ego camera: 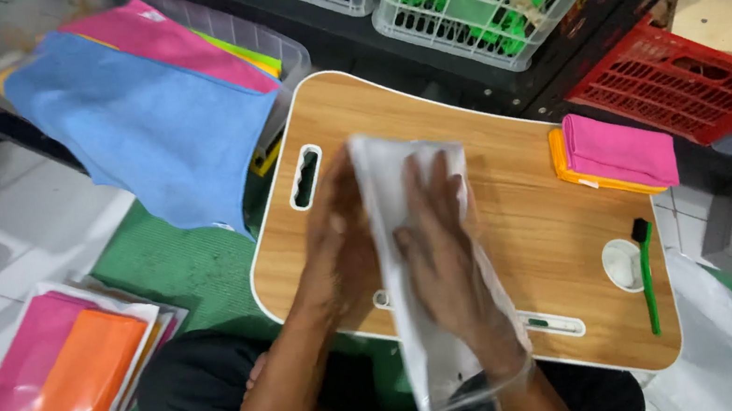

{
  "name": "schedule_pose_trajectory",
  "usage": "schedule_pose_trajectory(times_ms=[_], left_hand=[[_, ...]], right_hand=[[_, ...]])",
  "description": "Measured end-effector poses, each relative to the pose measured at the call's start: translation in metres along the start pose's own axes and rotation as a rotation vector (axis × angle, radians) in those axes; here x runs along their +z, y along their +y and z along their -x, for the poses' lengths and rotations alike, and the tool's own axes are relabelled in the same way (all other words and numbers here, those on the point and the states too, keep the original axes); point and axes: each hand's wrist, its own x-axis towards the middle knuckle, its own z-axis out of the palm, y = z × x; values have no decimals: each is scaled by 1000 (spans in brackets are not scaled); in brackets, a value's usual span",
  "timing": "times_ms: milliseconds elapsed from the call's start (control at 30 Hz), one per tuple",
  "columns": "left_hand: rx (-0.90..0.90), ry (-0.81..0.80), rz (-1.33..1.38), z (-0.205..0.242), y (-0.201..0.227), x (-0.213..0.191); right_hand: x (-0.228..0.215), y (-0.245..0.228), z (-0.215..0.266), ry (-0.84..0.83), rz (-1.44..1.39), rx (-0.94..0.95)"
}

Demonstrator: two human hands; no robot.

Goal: The person folds a pink microfiber cloth on a small wooden table, then places it into a clear plastic bag. They repeat the process with a yellow cloth, folding it and placing it into a separate bag.

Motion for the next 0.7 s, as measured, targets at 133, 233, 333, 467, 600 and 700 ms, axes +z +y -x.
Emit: schedule_pose_trajectory(times_ms=[133,233,333,467,600,700], left_hand=[[-310,196,152,11,-3,17],[-486,188,133,23,-56,-34],[-428,-42,290,36,-93,-57],[-517,-220,148,47,-82,-35],[-569,12,-18,39,-97,-27],[-625,152,-169,44,-51,40]], right_hand=[[17,-7,26,269,322,-535],[14,-2,40,243,368,-622],[-1,-5,55,156,682,-499],[-23,-8,74,399,579,-385],[-9,25,82,565,1082,-132],[-14,18,91,285,500,23]])
